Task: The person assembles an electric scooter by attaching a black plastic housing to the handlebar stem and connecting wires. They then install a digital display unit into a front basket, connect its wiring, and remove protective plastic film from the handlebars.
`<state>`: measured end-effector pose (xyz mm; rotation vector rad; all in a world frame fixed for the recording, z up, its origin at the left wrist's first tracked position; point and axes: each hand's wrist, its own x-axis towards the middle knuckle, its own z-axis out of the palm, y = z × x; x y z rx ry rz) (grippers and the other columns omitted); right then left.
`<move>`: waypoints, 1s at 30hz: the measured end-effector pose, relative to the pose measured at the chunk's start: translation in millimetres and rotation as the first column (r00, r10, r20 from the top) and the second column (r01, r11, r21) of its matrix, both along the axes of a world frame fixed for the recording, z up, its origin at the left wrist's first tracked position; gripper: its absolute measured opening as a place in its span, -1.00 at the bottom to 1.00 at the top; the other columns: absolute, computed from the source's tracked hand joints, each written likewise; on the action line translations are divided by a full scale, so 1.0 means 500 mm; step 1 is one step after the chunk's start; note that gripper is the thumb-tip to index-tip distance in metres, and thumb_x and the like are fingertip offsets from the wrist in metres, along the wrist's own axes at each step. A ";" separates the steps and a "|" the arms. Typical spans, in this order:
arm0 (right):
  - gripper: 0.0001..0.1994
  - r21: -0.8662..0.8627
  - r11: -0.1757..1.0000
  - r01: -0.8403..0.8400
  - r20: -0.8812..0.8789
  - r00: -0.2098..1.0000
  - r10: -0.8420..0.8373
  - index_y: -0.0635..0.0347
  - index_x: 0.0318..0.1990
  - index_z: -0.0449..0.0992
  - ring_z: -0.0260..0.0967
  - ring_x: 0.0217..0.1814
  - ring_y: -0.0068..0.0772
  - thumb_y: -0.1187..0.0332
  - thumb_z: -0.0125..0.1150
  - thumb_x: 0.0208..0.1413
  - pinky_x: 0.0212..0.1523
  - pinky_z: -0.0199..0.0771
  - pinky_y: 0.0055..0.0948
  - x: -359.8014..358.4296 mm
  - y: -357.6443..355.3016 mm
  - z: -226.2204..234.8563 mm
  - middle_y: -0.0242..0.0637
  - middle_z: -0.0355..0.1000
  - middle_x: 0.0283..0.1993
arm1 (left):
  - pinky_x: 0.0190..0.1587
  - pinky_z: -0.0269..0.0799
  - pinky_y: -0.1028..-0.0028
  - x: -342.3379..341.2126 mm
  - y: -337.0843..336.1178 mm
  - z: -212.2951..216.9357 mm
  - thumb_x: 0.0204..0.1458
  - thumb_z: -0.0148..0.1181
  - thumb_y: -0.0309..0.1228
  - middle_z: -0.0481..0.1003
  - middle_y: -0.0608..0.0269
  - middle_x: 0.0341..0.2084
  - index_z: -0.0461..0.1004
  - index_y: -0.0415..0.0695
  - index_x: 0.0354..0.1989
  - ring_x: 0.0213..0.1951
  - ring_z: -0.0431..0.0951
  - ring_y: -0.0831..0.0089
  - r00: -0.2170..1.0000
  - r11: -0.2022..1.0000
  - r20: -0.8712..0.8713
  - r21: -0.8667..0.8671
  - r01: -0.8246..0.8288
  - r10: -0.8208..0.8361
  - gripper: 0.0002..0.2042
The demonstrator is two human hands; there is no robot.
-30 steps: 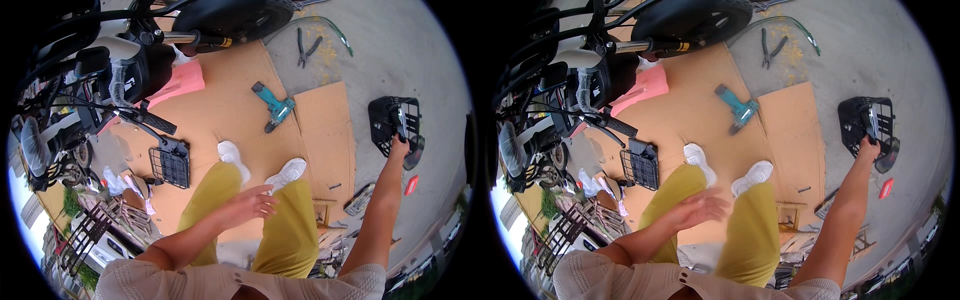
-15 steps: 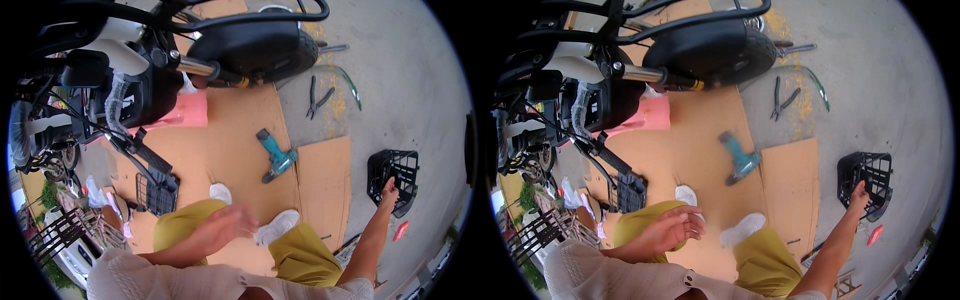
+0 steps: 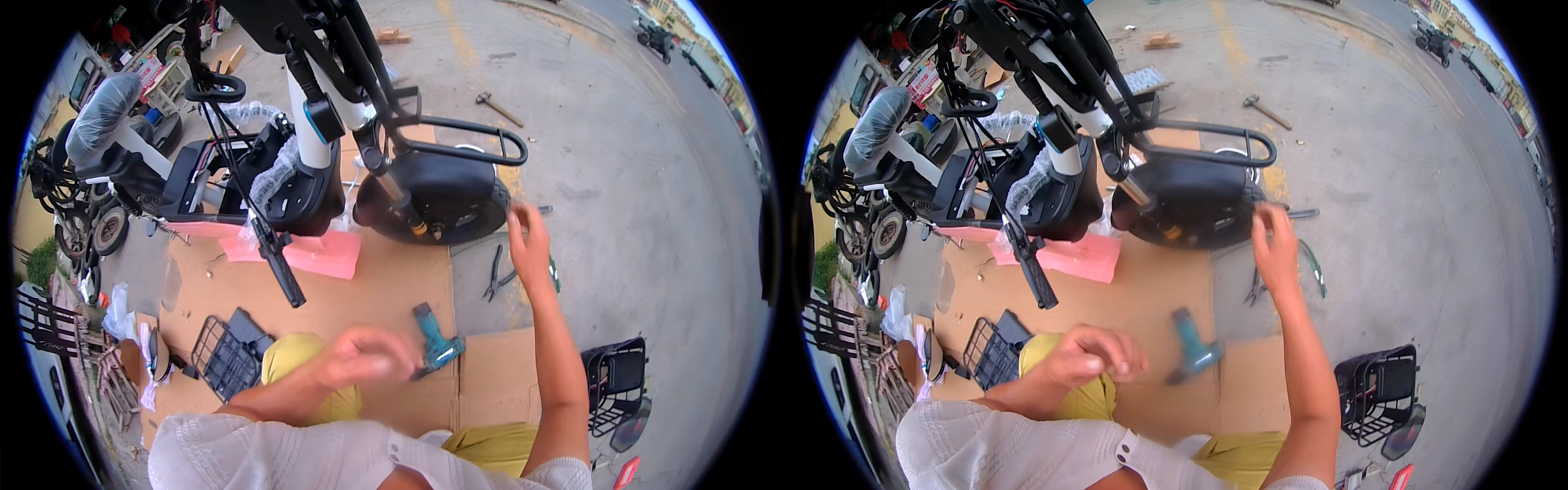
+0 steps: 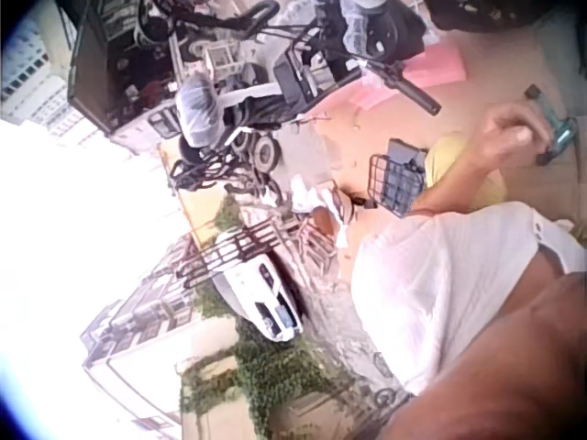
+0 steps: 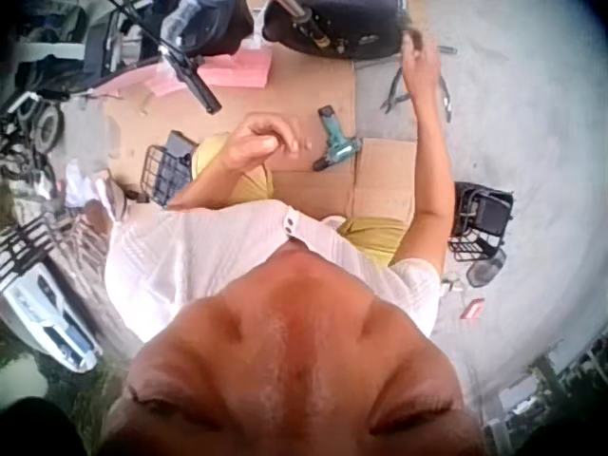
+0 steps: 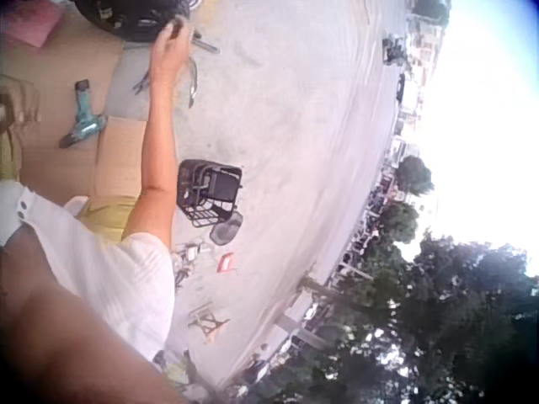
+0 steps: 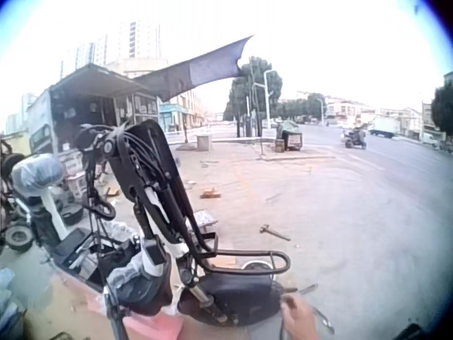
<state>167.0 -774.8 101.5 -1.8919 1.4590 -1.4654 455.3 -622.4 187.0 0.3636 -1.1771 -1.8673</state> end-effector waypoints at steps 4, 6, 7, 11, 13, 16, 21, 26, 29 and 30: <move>-0.81 -0.460 0.886 -0.060 -0.411 0.899 -0.153 0.24 -0.16 0.45 0.33 -0.09 -0.01 0.41 0.14 0.07 -0.10 0.33 -0.16 0.067 -0.125 0.115 -0.12 0.41 -0.18 | -0.09 0.28 0.06 0.016 -0.076 0.173 0.22 -0.13 0.08 0.33 0.35 -0.70 0.46 -0.11 -0.59 -0.63 0.25 0.38 0.936 0.947 -0.279 -0.294 0.129 -0.214 -0.46; -0.78 -0.349 0.932 -0.093 -0.404 0.913 -0.060 0.23 -0.17 0.48 0.36 -0.11 -0.01 0.29 0.13 0.13 -0.10 0.35 -0.15 0.047 -0.184 0.076 -0.13 0.45 -0.23 | -0.65 0.28 0.44 -0.038 -0.100 0.228 0.23 -0.07 -0.17 0.23 0.30 -0.86 0.33 -0.15 -0.79 -0.78 0.25 0.52 0.695 0.943 -0.641 -0.278 0.184 -0.325 -0.48; -0.76 -0.272 0.958 -0.092 -0.503 0.862 -0.059 0.22 -0.18 0.52 0.38 -0.11 -0.03 0.24 0.13 0.16 -0.07 0.36 -0.18 0.016 -0.199 0.054 -0.11 0.47 -0.22 | -0.66 0.32 0.41 -0.038 -0.107 0.231 0.18 -0.03 -0.26 0.23 0.25 -0.85 0.31 -0.17 -0.79 -0.77 0.27 0.49 0.583 0.938 -0.742 -0.194 0.286 -0.331 -0.54; -0.75 -0.327 0.940 -0.095 -0.561 0.820 -0.112 0.22 -0.34 0.47 0.33 -0.16 0.00 0.19 0.11 0.15 -0.08 0.29 -0.10 0.084 -0.193 0.080 -0.09 0.42 -0.33 | -0.59 0.48 0.31 0.046 -0.064 0.263 0.05 0.01 -0.47 0.25 0.15 -0.80 0.27 -0.18 -0.78 -0.74 0.33 0.43 0.411 0.906 -0.894 0.013 0.424 -0.179 -0.67; -0.76 -0.230 0.969 -0.090 -0.581 0.812 -0.063 0.22 -0.31 0.49 0.32 -0.15 -0.01 0.20 0.10 0.15 -0.09 0.27 -0.09 0.060 -0.183 0.073 -0.10 0.43 -0.31 | -0.57 0.47 0.31 0.051 -0.078 0.241 0.06 0.01 -0.46 0.26 0.15 -0.79 0.28 -0.18 -0.77 -0.73 0.33 0.44 0.371 0.887 -0.907 -0.008 0.463 -0.201 -0.67; -0.75 -0.227 0.968 -0.108 -0.526 0.850 -0.029 0.23 -0.27 0.50 0.31 -0.14 -0.01 0.21 0.14 0.11 -0.10 0.28 -0.13 0.071 -0.181 0.081 -0.11 0.43 -0.29 | -0.53 0.47 0.31 0.064 -0.087 0.224 0.08 0.00 -0.44 0.26 0.16 -0.78 0.28 -0.18 -0.75 -0.71 0.33 0.44 0.334 0.878 -0.916 -0.041 0.476 -0.224 -0.67; -0.76 -0.214 0.973 -0.089 -0.507 0.862 -0.033 0.24 -0.28 0.50 0.33 -0.18 -0.06 0.22 0.14 0.13 -0.15 0.33 -0.19 0.083 -0.196 0.074 -0.12 0.43 -0.31 | -0.47 0.47 0.31 0.106 -0.120 0.204 0.11 -0.02 -0.41 0.27 0.17 -0.76 0.30 -0.18 -0.72 -0.68 0.34 0.44 0.275 0.867 -0.927 -0.093 0.489 -0.254 -0.68; -0.76 -0.131 0.990 -0.042 -0.540 0.841 -0.036 0.25 -0.24 0.51 0.34 -0.16 -0.10 0.23 0.13 0.16 -0.10 0.35 -0.25 0.074 -0.179 0.083 -0.14 0.44 -0.28 | -0.41 0.46 0.31 0.154 -0.136 0.195 0.14 -0.04 -0.37 0.28 0.18 -0.74 0.31 -0.18 -0.69 -0.65 0.34 0.45 0.233 0.875 -0.933 -0.141 0.463 -0.274 -0.67; -0.76 -0.072 0.997 -0.001 -0.478 0.878 -0.033 0.27 -0.20 0.51 0.37 -0.12 -0.14 0.25 0.12 0.17 -0.06 0.35 -0.29 0.093 -0.165 0.098 -0.13 0.45 -0.24 | -0.37 0.46 0.31 0.183 -0.139 0.196 0.15 -0.05 -0.35 0.28 0.19 -0.72 0.32 -0.18 -0.67 -0.63 0.35 0.45 0.233 0.887 -0.928 -0.170 0.429 -0.291 -0.67; -0.76 -0.045 0.999 0.006 -0.445 0.895 -0.025 0.28 -0.19 0.51 0.37 -0.11 -0.15 0.26 0.12 0.18 -0.04 0.35 -0.31 0.099 -0.162 0.103 -0.12 0.45 -0.23 | -0.36 0.46 0.31 0.193 -0.140 0.194 0.16 -0.05 -0.35 0.29 0.19 -0.72 0.32 -0.18 -0.66 -0.62 0.35 0.45 0.230 0.892 -0.929 -0.175 0.417 -0.289 -0.67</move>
